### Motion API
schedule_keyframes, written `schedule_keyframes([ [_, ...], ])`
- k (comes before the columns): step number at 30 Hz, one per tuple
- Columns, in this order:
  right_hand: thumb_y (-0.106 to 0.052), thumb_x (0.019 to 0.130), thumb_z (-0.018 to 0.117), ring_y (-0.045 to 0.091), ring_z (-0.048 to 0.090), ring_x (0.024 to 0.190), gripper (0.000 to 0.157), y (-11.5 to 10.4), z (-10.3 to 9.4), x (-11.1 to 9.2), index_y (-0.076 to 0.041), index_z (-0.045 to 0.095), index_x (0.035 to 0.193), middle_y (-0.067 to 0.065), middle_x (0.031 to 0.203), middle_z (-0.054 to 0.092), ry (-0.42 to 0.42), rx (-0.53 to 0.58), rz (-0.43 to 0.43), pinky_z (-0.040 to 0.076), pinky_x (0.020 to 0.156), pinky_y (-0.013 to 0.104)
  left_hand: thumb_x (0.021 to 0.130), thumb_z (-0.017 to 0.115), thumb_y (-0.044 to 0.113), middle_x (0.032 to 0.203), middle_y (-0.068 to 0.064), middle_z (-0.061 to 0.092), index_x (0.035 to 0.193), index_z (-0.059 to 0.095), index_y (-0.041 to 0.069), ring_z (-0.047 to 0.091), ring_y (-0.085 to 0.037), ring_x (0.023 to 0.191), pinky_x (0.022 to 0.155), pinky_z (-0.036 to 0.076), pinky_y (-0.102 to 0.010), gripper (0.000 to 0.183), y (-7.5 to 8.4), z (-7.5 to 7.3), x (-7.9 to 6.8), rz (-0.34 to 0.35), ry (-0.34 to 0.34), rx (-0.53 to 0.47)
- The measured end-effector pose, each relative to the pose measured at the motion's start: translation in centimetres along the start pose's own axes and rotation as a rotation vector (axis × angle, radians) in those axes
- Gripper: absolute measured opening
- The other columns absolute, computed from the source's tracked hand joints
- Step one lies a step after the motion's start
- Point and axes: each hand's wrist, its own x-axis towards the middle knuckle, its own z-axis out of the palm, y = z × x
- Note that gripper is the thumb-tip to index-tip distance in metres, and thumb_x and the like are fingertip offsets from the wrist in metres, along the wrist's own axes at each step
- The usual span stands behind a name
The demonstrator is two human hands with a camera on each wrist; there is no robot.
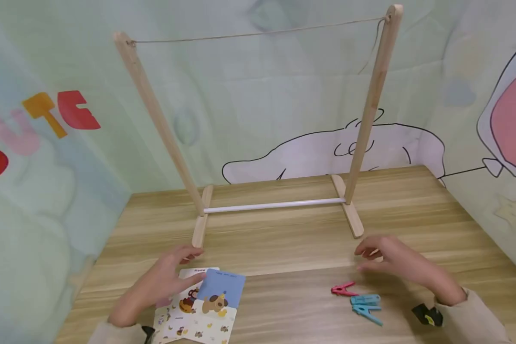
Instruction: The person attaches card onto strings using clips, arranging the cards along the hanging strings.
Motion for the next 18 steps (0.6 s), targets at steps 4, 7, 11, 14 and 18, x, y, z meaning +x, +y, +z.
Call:
schedule_keyframes([
  [4,-0.032,0.079,0.072,0.016,0.063,0.08,0.033,-0.6,0.4,0.1,-0.003,0.065,0.094,0.002,0.089,0.066,-0.028,0.008,-0.026,0.054,0.068,0.027,0.079,0.068,0.046,0.112,0.001,0.057,0.12,0.057,0.009,0.056,-0.017,0.097,0.083,0.05,-0.038,0.056,0.3,0.2,0.0,0.026,-0.031,-0.025],
  [7,-0.03,0.078,0.073,0.014,0.062,0.078,0.031,-1.1,0.7,0.2,-0.004,0.065,0.093,0.001,0.088,0.066,-0.053,-0.006,-0.032,0.054,0.067,0.027,0.08,0.068,0.045,0.112,-0.001,0.057,0.119,0.057,0.008,0.057,-0.019,0.097,0.082,0.05,-0.038,0.055,0.6,0.4,0.0,0.04,-0.073,-0.045],
  [11,-0.03,0.076,0.075,0.01,0.059,0.076,0.03,-1.6,1.1,0.4,-0.006,0.065,0.092,-0.003,0.087,0.064,-0.079,-0.024,-0.034,0.053,0.065,0.026,0.081,0.069,0.04,0.113,-0.005,0.056,0.118,0.057,0.005,0.058,-0.023,0.095,0.079,0.052,-0.038,0.053,1.1,0.6,-0.1,0.073,-0.13,-0.046],
  [14,-0.032,0.075,0.075,0.008,0.057,0.075,0.031,-1.8,1.4,0.6,-0.008,0.065,0.091,-0.005,0.085,0.063,-0.087,-0.032,-0.046,0.052,0.064,0.025,0.08,0.07,0.039,0.111,-0.006,0.056,0.118,0.057,0.003,0.058,-0.023,0.094,0.079,0.052,-0.037,0.053,1.4,0.9,-0.2,0.09,-0.142,-0.035],
  [18,-0.038,0.074,0.075,0.007,0.054,0.075,0.034,-2.1,1.8,0.8,-0.009,0.064,0.091,-0.007,0.085,0.06,-0.109,-0.04,-0.041,0.051,0.063,0.024,0.078,0.072,0.038,0.109,-0.003,0.055,0.117,0.059,0.007,0.056,-0.019,0.094,0.079,0.05,-0.036,0.052,1.6,1.2,-0.3,0.075,-0.149,0.007],
])
